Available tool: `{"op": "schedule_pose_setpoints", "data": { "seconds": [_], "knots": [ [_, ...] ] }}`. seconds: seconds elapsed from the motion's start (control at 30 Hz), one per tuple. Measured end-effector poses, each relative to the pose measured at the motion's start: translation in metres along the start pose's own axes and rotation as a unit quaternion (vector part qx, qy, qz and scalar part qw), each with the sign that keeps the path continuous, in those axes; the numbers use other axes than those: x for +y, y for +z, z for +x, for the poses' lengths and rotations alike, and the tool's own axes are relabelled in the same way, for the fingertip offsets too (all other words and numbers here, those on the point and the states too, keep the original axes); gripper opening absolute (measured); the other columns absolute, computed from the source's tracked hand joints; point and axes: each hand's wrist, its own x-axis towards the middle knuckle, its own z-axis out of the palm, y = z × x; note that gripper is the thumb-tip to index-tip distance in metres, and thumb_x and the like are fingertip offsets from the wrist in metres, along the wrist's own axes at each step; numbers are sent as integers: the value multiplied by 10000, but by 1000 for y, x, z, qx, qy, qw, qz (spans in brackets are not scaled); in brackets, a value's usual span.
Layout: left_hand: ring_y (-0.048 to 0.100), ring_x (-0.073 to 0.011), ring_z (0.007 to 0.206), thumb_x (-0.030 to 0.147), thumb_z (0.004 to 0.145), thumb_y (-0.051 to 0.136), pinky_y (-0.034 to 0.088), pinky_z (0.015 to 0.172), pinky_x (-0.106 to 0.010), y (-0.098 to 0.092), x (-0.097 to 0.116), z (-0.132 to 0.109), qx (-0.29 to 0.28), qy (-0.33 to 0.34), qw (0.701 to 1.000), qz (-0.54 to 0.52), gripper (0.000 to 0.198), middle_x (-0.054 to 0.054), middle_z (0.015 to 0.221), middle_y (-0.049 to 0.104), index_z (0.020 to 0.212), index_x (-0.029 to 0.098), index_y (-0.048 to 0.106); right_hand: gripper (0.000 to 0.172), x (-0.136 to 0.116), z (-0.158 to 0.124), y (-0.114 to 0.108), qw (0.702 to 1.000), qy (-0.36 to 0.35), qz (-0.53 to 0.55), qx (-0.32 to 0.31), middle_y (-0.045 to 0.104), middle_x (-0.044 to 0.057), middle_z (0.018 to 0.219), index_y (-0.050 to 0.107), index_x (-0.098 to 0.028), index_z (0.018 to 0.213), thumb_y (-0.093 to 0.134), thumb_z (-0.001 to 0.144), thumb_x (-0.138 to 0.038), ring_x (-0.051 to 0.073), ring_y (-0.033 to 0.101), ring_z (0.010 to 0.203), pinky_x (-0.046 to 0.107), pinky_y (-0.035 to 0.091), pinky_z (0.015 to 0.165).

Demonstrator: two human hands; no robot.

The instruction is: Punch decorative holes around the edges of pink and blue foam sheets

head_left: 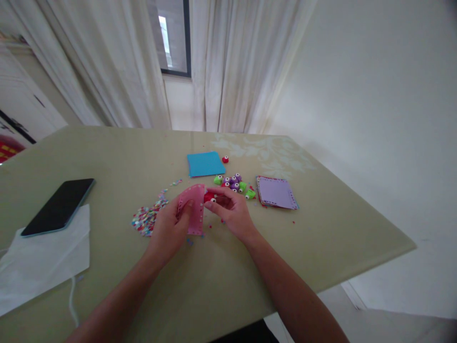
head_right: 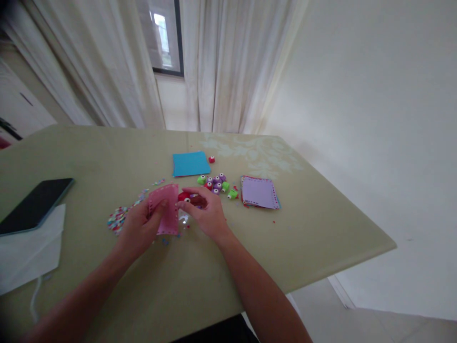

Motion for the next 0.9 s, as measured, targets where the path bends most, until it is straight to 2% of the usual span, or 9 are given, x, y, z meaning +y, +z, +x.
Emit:
{"op": "schedule_pose_setpoints", "data": {
  "seconds": [0.1, 0.23, 0.37, 0.47, 0.6, 0.73, 0.9],
  "knots": [
    [573, -231, 639, 410, 907, 663, 375, 591, -294, 0, 0, 1, 2, -3, 1000, -1, 216, -11, 712, 705, 878, 222, 766, 467, 1, 0, 1, 1000, -1, -2, 4, 813, 73, 1038, 817, -238, 1140, 961, 742, -435, 212, 743, 871, 359, 596, 818],
    [602, -242, 663, 403, 914, 660, 401, 606, -298, 0, -1, 2, -23, 3, 1000, -16, 219, -27, 750, 737, 891, 224, 784, 511, 5, 2, 0, 1000, 22, 7, 14, 814, 65, 1002, 810, -229, 1138, 988, 699, -419, 202, 737, 852, 354, 596, 813],
    [589, -238, 639, 421, 892, 690, 391, 578, -294, 1, 0, 2, -45, -11, 998, -44, 222, -27, 712, 724, 830, 232, 790, 466, 7, 5, -2, 996, 50, 67, 13, 817, 48, 974, 803, -230, 1056, 986, 683, -441, 200, 744, 855, 360, 604, 827],
    [564, -227, 597, 452, 878, 709, 380, 539, -287, 4, 1, 1, -64, -31, 995, -69, 241, -20, 678, 700, 812, 235, 789, 418, 7, 6, -3, 996, 56, 71, 17, 804, 32, 926, 796, -225, 982, 980, 688, -458, 174, 713, 786, 334, 587, 779],
    [615, -243, 665, 463, 896, 707, 458, 588, -297, 9, -4, 0, -93, -38, 991, -92, 254, -40, 758, 739, 884, 226, 798, 404, 8, 5, -1, 995, 64, 72, 19, 757, 5, 797, 757, -224, 877, 965, 695, -520, 153, 648, 688, 302, 546, 683],
    [662, -262, 751, 478, 924, 686, 514, 654, -316, 11, -9, -1, -121, -48, 985, -113, 297, -64, 860, 775, 994, 215, 806, 426, 9, 4, 0, 994, 64, 82, 24, 735, -4, 769, 734, -220, 872, 939, 725, -563, 142, 623, 668, 285, 512, 645],
    [611, -236, 650, 517, 866, 717, 474, 565, -303, 10, -4, 0, -127, -80, 980, -129, 320, -61, 774, 738, 884, 205, 787, 446, 8, 4, 0, 994, 68, 81, 20, 745, 3, 809, 711, -222, 895, 956, 714, -548, 156, 657, 710, 303, 538, 698]
  ]
}}
